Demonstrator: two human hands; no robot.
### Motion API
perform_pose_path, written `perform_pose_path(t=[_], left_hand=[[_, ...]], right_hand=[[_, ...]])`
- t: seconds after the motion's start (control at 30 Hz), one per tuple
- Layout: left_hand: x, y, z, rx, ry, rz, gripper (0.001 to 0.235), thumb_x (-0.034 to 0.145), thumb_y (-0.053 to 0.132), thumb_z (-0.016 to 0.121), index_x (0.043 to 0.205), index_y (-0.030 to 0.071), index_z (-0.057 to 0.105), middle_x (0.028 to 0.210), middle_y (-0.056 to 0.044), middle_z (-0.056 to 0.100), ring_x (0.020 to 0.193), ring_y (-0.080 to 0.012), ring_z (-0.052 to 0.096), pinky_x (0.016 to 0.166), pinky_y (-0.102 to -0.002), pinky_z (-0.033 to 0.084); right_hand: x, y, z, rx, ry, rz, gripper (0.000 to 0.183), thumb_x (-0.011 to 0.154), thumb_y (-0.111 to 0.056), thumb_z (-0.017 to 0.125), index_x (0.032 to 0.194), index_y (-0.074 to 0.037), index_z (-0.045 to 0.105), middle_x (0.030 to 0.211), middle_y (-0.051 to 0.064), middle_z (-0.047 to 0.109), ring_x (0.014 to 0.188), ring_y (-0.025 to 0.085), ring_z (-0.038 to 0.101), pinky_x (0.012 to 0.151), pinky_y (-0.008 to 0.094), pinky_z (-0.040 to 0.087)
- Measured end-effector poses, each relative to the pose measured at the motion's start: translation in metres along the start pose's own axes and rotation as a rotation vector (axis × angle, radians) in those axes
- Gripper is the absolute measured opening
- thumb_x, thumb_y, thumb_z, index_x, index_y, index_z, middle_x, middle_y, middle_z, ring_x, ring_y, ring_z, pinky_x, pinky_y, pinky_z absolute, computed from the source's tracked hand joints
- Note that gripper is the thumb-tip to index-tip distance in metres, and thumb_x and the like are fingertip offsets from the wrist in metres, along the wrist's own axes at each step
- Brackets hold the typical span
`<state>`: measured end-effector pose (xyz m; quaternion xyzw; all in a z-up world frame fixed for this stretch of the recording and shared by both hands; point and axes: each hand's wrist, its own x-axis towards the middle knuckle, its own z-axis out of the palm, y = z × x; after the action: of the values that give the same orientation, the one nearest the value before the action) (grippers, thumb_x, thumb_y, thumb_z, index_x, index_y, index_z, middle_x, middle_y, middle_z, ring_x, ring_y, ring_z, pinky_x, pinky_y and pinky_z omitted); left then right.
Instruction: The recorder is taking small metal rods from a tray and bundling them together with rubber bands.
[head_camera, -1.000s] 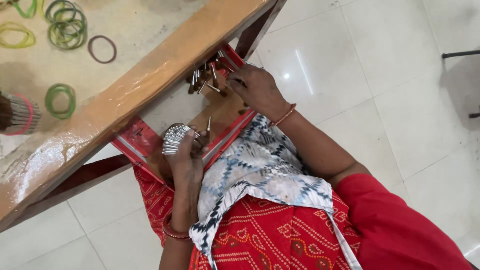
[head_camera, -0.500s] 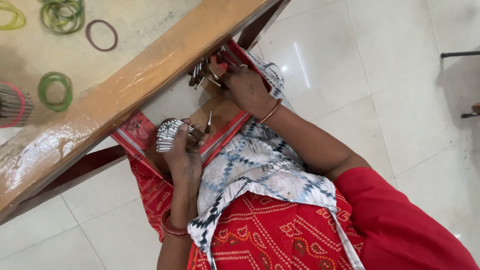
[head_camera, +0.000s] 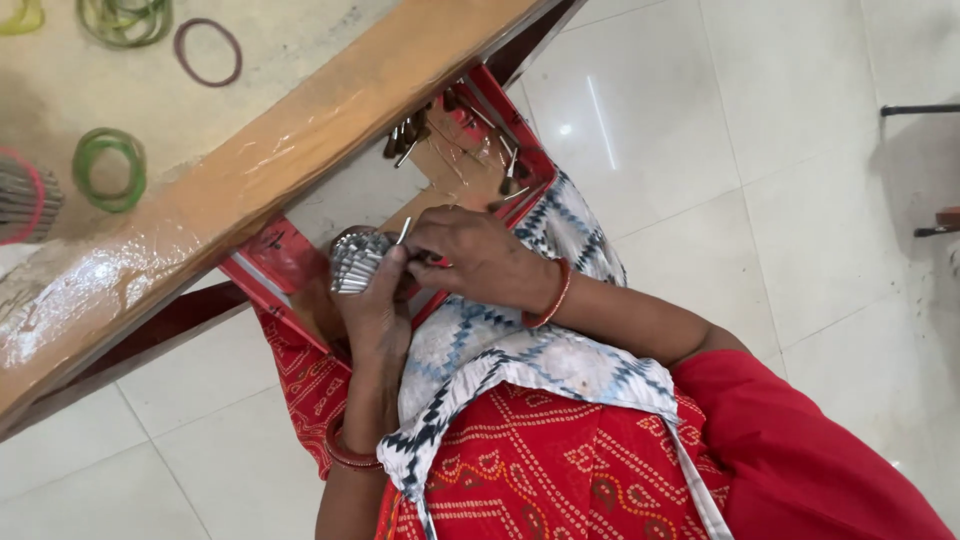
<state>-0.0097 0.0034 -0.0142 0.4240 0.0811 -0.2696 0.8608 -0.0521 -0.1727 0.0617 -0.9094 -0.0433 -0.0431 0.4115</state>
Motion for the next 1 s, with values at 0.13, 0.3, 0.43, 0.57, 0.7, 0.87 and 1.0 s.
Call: perform_pose_path(t=[0.13,0.3,0.43,0.57,0.7,0.87,1.0], left_hand=[[0.001,0.006,0.005,-0.013,0.099,0.015,0.019,0.096,0.001,0.075,0.113,0.002,0.067,0.098,-0.007,0.07,0.087,-0.0183,0.068,0.073,-0.033,0.058],[0.001,0.007,0.003,-0.055,0.173,-0.069,0.011,0.095,0.005,0.072,0.106,0.003,0.069,0.095,-0.007,0.072,0.085,-0.0184,0.071,0.064,-0.034,0.058],[0.002,0.007,0.001,-0.055,0.169,-0.07,0.012,0.095,0.007,0.072,0.106,0.004,0.069,0.096,-0.005,0.073,0.087,-0.0177,0.072,0.064,-0.033,0.058],[0.002,0.002,-0.004,-0.103,0.071,-0.155,0.018,0.095,0.009,0.073,0.111,0.004,0.068,0.099,-0.005,0.072,0.084,-0.0179,0.07,0.067,-0.033,0.059],[-0.001,-0.004,-0.008,-0.134,0.017,-0.234,0.027,0.094,0.009,0.073,0.119,0.005,0.064,0.103,-0.005,0.07,0.088,-0.0189,0.07,0.072,-0.034,0.061],[-0.001,-0.006,-0.011,-0.038,-0.022,-0.258,0.034,0.091,0.006,0.073,0.122,0.004,0.062,0.109,-0.009,0.068,0.095,-0.0215,0.069,0.078,-0.035,0.061],[0.006,-0.021,-0.04,0.055,-0.192,-0.33,0.05,0.084,0.001,0.074,0.129,0.009,0.057,0.123,-0.005,0.062,0.111,-0.0168,0.064,0.09,-0.03,0.058]], right_hand=[[0.003,0.012,-0.007,0.177,-0.062,0.03,0.016,0.094,-0.015,0.075,0.107,-0.006,0.072,0.101,0.01,0.067,0.093,0.026,0.07,0.081,0.038,0.057],[-0.002,0.049,0.025,-0.347,-0.112,-0.098,0.022,0.086,-0.012,0.073,0.107,-0.009,0.071,0.103,0.011,0.067,0.097,0.032,0.07,0.083,0.043,0.056],[-0.001,0.038,0.017,-0.342,-0.208,-0.015,0.021,0.086,-0.014,0.073,0.105,-0.005,0.069,0.106,0.013,0.067,0.096,0.033,0.07,0.085,0.043,0.057],[-0.006,0.02,-0.01,-0.081,0.028,-0.254,0.025,0.099,-0.014,0.07,0.121,-0.002,0.067,0.123,0.013,0.068,0.114,0.031,0.07,0.095,0.037,0.056],[-0.005,0.016,-0.016,-0.224,-0.022,-0.586,0.039,0.094,-0.011,0.071,0.131,0.002,0.063,0.138,0.022,0.062,0.133,0.037,0.06,0.113,0.044,0.049],[0.002,0.003,-0.01,0.005,0.031,-0.483,0.061,0.092,-0.027,0.084,0.14,-0.008,0.052,0.144,0.014,0.051,0.145,0.033,0.046,0.125,0.048,0.042],[0.003,0.014,0.015,-0.135,-0.182,-0.404,0.09,0.08,-0.03,0.084,0.157,-0.014,0.04,0.157,0.016,0.043,0.151,0.035,0.038,0.129,0.052,0.033]])
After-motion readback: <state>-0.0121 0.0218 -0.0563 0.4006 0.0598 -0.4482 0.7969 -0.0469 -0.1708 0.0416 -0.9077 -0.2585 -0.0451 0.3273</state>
